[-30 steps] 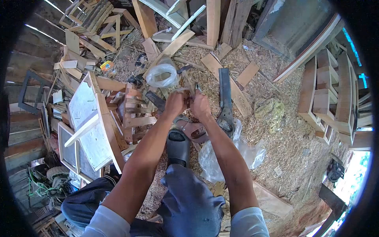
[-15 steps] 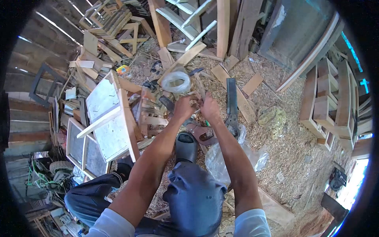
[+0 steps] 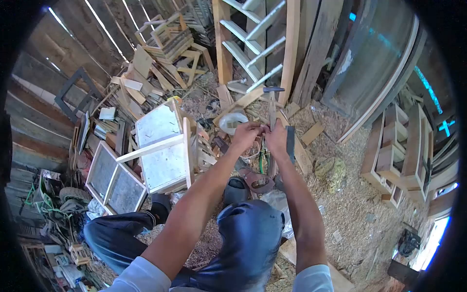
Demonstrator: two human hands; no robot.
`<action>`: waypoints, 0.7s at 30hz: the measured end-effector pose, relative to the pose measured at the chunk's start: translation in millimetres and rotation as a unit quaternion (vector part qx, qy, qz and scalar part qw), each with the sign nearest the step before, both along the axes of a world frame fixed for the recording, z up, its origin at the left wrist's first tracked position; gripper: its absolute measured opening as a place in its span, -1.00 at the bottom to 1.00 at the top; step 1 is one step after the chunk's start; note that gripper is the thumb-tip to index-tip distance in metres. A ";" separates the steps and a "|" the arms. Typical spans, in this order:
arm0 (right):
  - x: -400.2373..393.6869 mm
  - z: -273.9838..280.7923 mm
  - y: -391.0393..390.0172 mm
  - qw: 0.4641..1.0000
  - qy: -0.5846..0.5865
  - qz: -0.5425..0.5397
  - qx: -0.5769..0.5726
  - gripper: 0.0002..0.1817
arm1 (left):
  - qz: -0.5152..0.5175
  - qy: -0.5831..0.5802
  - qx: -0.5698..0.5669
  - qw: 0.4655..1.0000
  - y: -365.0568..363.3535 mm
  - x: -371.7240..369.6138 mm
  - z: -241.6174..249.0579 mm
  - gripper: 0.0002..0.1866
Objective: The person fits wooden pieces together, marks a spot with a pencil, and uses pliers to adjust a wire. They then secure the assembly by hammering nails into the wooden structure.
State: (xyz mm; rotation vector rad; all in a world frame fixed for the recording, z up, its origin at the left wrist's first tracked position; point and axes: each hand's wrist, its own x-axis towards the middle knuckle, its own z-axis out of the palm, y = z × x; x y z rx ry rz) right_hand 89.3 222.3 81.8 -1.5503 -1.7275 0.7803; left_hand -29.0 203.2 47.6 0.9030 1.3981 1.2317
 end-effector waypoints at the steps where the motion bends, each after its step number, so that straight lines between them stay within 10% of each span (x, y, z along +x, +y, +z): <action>1: 1.4 10.8 2.8 1.000 0.000 0.001 0.001 -0.74 | -0.005 -0.035 -0.002 0.999 1.6 -3.8 10.4 -0.73; 8: -23.7 79.4 22.4 0.970 0.206 0.079 -0.099 -0.74 | -0.040 -0.090 0.037 0.994 -6.5 -52.9 94.9 -0.77; 10: -39.9 102.5 19.3 0.954 0.260 0.089 -0.118 -0.80 | -0.048 0.064 0.061 0.995 -25.3 -81.5 124.7 -0.78; 17: -100.6 131.1 -38.9 0.949 0.131 0.148 -0.247 -0.76 | 0.024 0.373 0.128 0.919 -103.0 -197.4 150.4 -0.79; 21: -129.9 98.1 -63.6 0.945 -0.005 0.230 -0.231 -0.59 | 0.011 0.348 0.088 0.933 -150.7 -236.0 119.3 -0.86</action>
